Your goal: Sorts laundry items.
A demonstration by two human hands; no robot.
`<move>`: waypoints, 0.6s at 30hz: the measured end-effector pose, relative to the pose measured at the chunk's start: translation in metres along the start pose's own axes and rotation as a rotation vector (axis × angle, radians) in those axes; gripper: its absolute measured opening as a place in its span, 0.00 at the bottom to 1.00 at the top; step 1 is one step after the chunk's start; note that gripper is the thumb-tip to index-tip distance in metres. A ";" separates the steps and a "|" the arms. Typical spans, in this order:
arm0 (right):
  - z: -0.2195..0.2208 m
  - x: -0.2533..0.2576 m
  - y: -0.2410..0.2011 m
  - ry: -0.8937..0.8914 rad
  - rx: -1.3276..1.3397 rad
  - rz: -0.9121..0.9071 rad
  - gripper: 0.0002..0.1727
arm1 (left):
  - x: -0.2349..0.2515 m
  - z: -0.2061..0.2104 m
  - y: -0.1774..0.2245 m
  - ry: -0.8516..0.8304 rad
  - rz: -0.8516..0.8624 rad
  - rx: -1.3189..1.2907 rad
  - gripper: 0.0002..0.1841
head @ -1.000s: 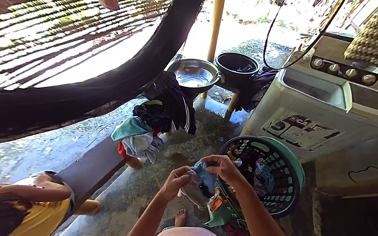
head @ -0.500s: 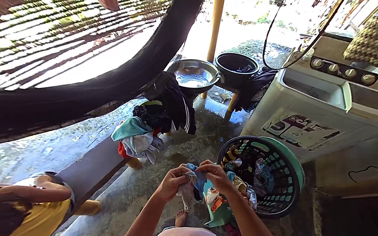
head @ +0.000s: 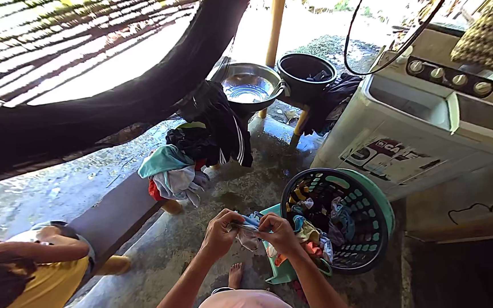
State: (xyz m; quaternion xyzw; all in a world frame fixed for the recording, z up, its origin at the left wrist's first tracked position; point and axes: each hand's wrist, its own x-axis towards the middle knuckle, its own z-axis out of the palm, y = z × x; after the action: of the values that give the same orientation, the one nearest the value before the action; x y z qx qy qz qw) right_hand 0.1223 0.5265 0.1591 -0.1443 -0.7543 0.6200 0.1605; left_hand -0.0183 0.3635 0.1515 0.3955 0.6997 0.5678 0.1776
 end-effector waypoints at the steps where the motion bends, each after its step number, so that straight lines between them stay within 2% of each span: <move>1: 0.002 -0.002 0.001 0.030 -0.027 0.011 0.05 | -0.002 0.000 -0.001 -0.008 0.010 0.071 0.13; 4: 0.007 -0.008 0.002 0.094 -0.108 0.046 0.06 | -0.006 0.000 -0.002 -0.052 0.033 0.285 0.17; 7: 0.008 -0.014 -0.002 0.050 -0.202 0.151 0.14 | -0.010 -0.001 -0.004 -0.125 0.065 0.408 0.12; 9: 0.010 -0.018 -0.004 -0.004 -0.252 0.213 0.11 | -0.011 -0.003 -0.009 -0.195 0.072 0.402 0.09; 11: 0.010 -0.022 -0.001 -0.052 -0.233 0.260 0.07 | -0.012 -0.006 -0.019 -0.290 0.063 0.268 0.08; 13: 0.011 -0.027 0.008 -0.111 -0.131 0.325 0.08 | -0.014 -0.007 -0.034 -0.386 0.003 0.067 0.09; 16: 0.006 -0.029 0.020 -0.265 -0.071 0.422 0.14 | -0.023 0.002 -0.054 -0.437 -0.286 -0.388 0.05; 18: -0.005 -0.021 0.020 -0.226 -0.232 0.410 0.17 | -0.030 0.012 -0.067 -0.355 -0.441 -0.651 0.05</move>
State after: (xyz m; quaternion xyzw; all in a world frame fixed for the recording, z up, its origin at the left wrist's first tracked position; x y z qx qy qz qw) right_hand 0.1441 0.5262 0.1389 -0.2414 -0.7884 0.5613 -0.0715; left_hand -0.0151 0.3458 0.0796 0.2516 0.5104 0.6305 0.5279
